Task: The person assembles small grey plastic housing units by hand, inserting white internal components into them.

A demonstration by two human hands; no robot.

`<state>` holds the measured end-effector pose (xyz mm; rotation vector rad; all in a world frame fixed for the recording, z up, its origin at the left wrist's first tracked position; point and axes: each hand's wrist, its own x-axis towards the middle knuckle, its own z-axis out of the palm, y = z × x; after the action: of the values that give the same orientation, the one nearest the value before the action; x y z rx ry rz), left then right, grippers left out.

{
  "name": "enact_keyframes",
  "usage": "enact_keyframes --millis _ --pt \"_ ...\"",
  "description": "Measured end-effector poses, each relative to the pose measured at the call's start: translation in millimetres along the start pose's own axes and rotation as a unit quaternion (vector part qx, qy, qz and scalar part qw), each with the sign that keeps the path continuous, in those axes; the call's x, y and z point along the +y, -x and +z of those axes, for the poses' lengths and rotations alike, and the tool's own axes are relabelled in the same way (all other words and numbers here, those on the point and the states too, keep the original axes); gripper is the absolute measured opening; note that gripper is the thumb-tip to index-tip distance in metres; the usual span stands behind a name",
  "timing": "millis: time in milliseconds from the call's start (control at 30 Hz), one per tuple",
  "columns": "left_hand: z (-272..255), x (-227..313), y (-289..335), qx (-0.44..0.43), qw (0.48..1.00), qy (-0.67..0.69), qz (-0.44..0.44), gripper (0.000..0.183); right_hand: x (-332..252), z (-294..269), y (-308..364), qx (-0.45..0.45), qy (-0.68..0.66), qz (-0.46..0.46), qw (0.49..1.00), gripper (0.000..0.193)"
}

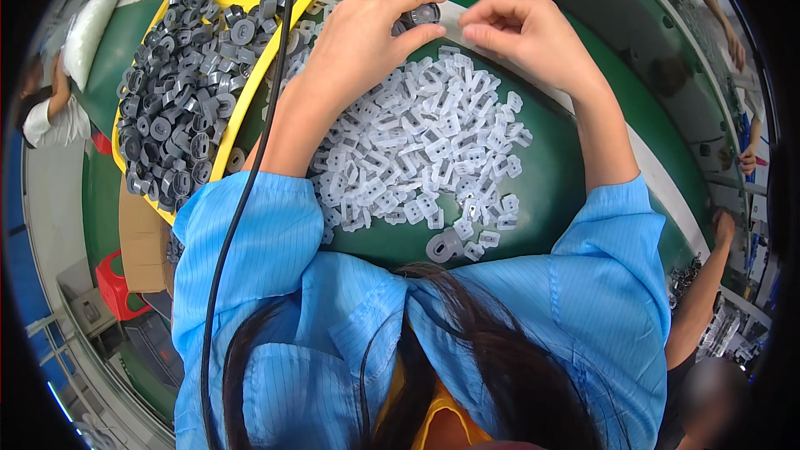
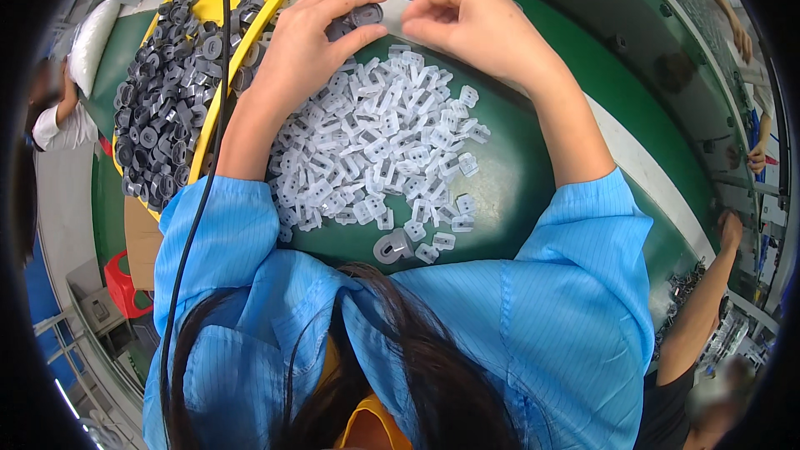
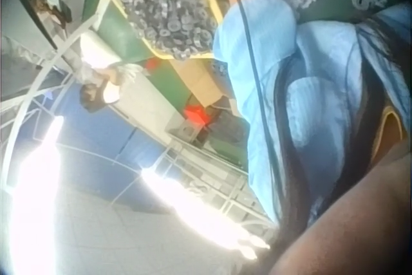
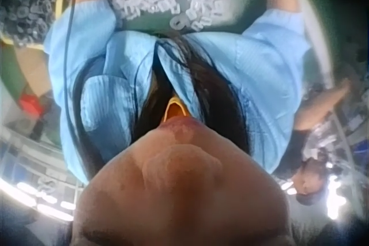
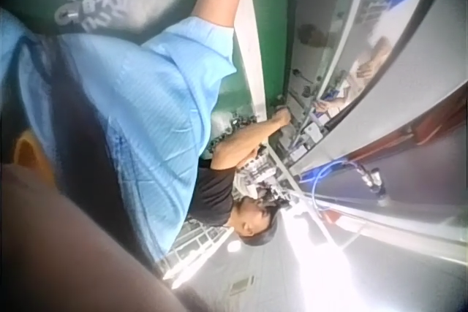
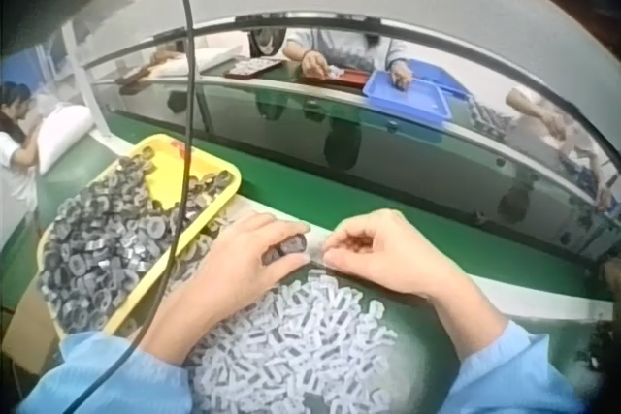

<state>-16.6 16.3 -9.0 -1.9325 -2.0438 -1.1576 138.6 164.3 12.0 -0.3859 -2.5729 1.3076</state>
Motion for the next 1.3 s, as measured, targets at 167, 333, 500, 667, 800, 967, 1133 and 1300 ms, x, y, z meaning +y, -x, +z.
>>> enact_keyframes --millis 167,333,500,667,800,967,1133,1300 --pt "3.2 3.9 -0.8 0.023 1.000 0.007 -0.018 0.032 -7.1 17.4 -8.9 0.079 -0.145 -0.006 0.986 0.019" --pt "1.7 7.7 -1.2 0.031 0.996 0.049 -0.065 0.033 -12.4 16.9 -4.6 0.074 -0.293 0.066 0.951 0.020" --pt "3.9 6.5 -1.1 0.025 0.998 0.031 -0.043 0.039 -10.7 19.6 -7.3 0.079 -0.203 0.064 0.974 0.019" --pt "9.1 15.5 -0.6 0.077 0.992 0.066 -0.076 0.031 -12.5 33.8 -3.1 0.147 -0.173 0.045 0.973 0.019" --pt "11.3 14.1 1.9 0.093 0.994 0.044 -0.039 0.028 -8.2 31.4 -3.8 0.116 -0.201 0.030 0.972 0.018" --pt "13.2 12.4 -1.3 0.109 0.993 0.034 0.028 0.027 -4.3 33.6 -8.8 0.207 -0.119 -0.010 0.971 0.021" --pt "9.3 20.9 -1.5 0.098 0.993 0.011 0.070 0.028 2.8 26.5 -4.6 0.075 -0.300 0.057 0.949 0.016" --pt "-2.4 8.3 -2.0 0.025 0.996 0.040 0.081 0.034 -8.4 15.9 -3.3 0.001 -0.334 0.125 0.934 0.014"
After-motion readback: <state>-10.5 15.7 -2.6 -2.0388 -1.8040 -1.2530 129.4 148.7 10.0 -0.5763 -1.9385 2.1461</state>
